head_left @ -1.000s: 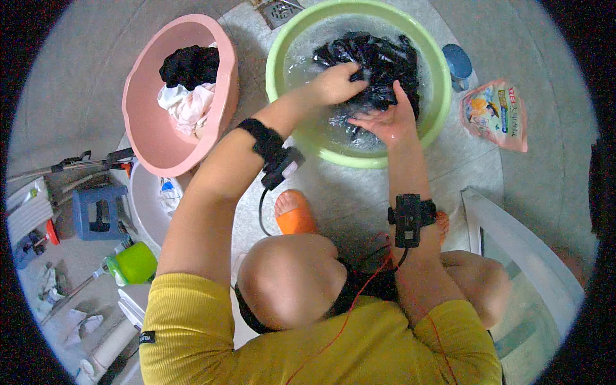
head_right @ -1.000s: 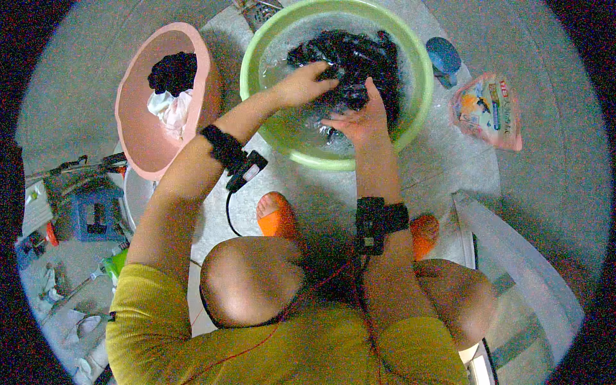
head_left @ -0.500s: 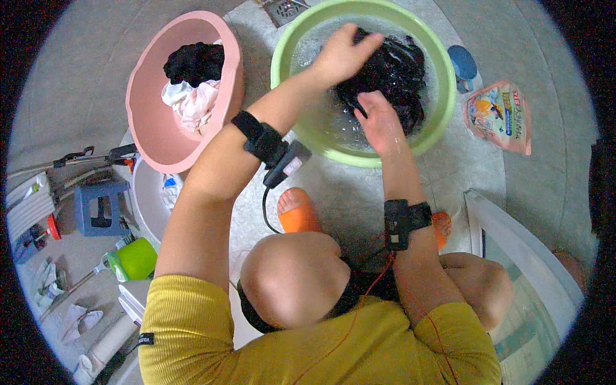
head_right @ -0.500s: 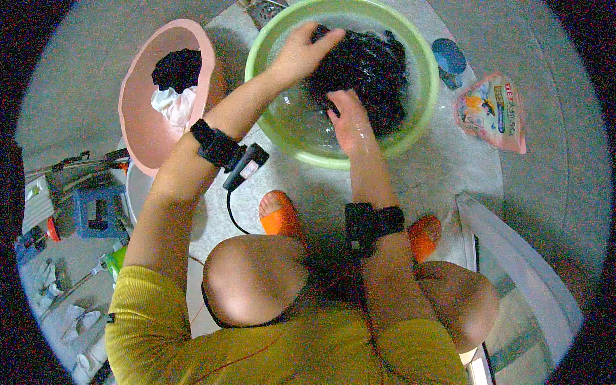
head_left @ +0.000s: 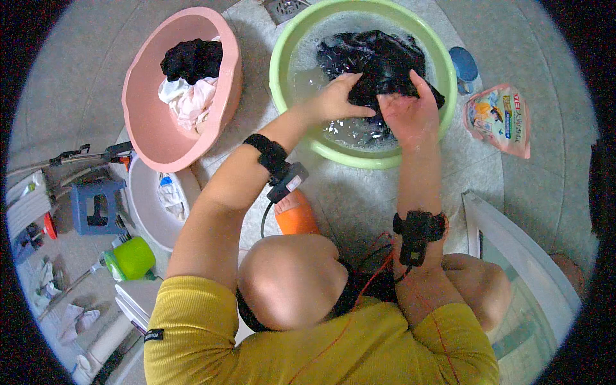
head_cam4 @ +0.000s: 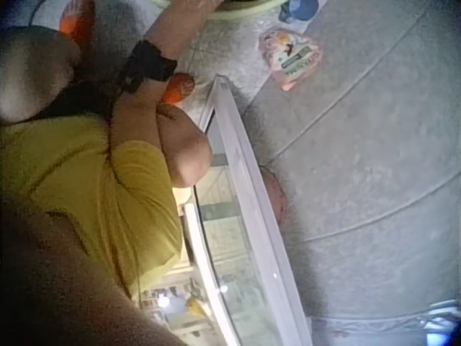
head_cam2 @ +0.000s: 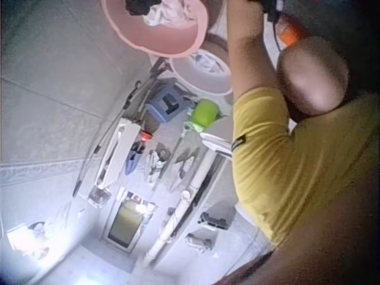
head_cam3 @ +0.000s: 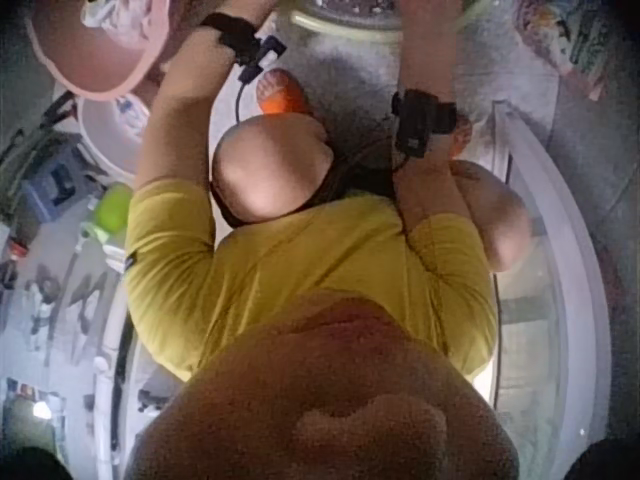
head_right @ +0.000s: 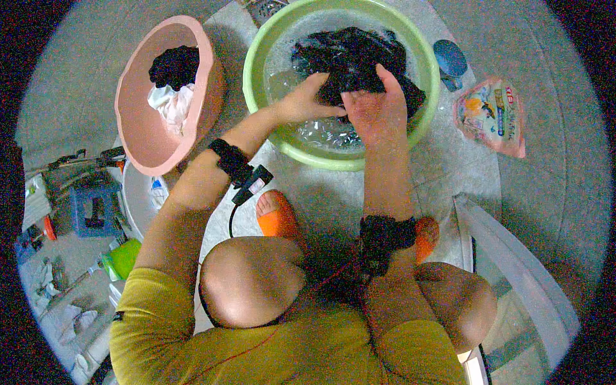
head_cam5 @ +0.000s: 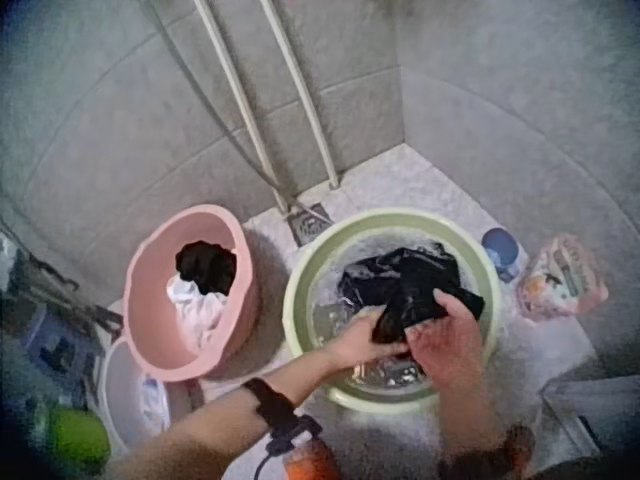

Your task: Washing clothes by hand in basins with detergent on a bathroom floor.

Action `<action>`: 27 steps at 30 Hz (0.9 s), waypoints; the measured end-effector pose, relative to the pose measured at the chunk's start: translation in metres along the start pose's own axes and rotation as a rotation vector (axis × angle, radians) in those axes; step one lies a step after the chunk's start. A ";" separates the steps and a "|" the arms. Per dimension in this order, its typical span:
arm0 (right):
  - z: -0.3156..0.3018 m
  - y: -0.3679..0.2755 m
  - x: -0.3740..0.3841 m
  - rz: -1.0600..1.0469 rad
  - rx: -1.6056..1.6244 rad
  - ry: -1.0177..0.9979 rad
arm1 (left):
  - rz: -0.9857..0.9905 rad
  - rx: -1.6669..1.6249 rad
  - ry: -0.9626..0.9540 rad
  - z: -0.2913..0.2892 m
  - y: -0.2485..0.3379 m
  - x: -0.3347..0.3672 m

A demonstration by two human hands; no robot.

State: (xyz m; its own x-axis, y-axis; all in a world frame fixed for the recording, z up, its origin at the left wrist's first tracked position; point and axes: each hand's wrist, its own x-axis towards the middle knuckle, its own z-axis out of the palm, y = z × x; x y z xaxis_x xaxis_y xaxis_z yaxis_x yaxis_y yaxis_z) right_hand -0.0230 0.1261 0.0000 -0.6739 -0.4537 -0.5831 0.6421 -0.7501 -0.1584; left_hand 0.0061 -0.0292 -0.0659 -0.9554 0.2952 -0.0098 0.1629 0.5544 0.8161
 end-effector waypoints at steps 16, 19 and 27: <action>-0.003 0.021 0.013 -0.102 -0.141 0.151 | 0.075 -0.027 0.163 -0.005 0.070 0.012; -0.084 -0.005 0.062 -0.042 -0.071 -0.511 | 0.205 -0.014 0.247 0.011 0.107 0.020; -0.028 0.049 0.026 -0.002 0.025 0.185 | -0.059 0.207 0.298 0.002 0.048 0.022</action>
State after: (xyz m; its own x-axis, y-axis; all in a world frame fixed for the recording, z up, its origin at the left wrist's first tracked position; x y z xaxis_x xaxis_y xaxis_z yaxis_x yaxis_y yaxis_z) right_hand 0.0014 0.0908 -0.0446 -0.5947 -0.3579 -0.7199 0.6300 -0.7637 -0.1407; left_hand -0.0065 0.0053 -0.0278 -0.9895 0.0351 0.1401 0.1225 0.7184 0.6848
